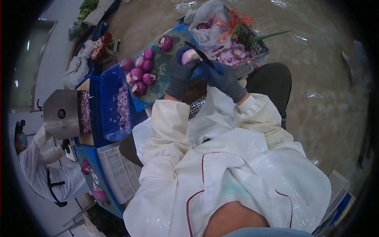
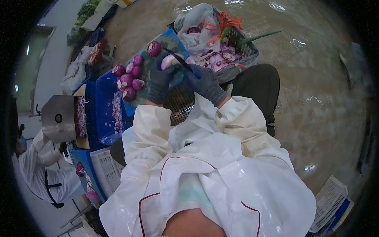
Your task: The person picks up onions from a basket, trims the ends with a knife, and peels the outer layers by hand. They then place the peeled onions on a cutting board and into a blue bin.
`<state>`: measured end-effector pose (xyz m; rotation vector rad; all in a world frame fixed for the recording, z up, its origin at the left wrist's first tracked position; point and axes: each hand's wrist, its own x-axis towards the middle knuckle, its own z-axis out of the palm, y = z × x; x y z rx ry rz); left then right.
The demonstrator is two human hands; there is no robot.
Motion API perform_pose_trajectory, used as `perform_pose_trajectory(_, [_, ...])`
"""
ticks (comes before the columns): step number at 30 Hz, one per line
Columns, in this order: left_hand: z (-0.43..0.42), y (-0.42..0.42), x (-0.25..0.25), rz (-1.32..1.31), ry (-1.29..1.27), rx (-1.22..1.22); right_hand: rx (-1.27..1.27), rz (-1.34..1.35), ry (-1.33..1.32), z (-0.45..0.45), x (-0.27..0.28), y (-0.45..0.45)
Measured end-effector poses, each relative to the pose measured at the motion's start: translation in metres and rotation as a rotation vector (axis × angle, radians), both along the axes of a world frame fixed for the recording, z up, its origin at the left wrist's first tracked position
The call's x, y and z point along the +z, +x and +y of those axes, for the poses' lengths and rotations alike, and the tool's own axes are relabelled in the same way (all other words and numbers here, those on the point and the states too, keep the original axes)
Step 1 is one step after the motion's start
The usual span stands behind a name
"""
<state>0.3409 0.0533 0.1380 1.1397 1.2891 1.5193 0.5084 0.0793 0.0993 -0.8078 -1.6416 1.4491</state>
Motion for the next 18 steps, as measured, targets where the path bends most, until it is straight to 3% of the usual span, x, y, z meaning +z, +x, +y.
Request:
perform_pose_trajectory(2, [0.008,-0.002,0.007,0.043,-0.052,0.026,-0.270,-0.182,0.664,0.008,-0.004,-0.002])
perform_pose_trajectory(8, [0.029,0.005,0.007,0.180,0.013,0.079,-0.263,-0.465,0.683,0.006,0.011,0.004])
perform_pose_trajectory(12, [0.029,0.025,0.019,0.438,0.106,0.076,-0.351,-0.524,0.674,0.007,0.020,0.008])
perform_pose_trajectory(15, [0.044,0.029,-0.008,0.485,0.012,0.117,-0.430,-0.503,0.649,0.010,0.010,0.010])
perform_pose_trajectory(18, [0.059,0.039,-0.022,0.237,0.053,0.067,-0.432,-0.361,0.487,0.017,-0.004,0.012])
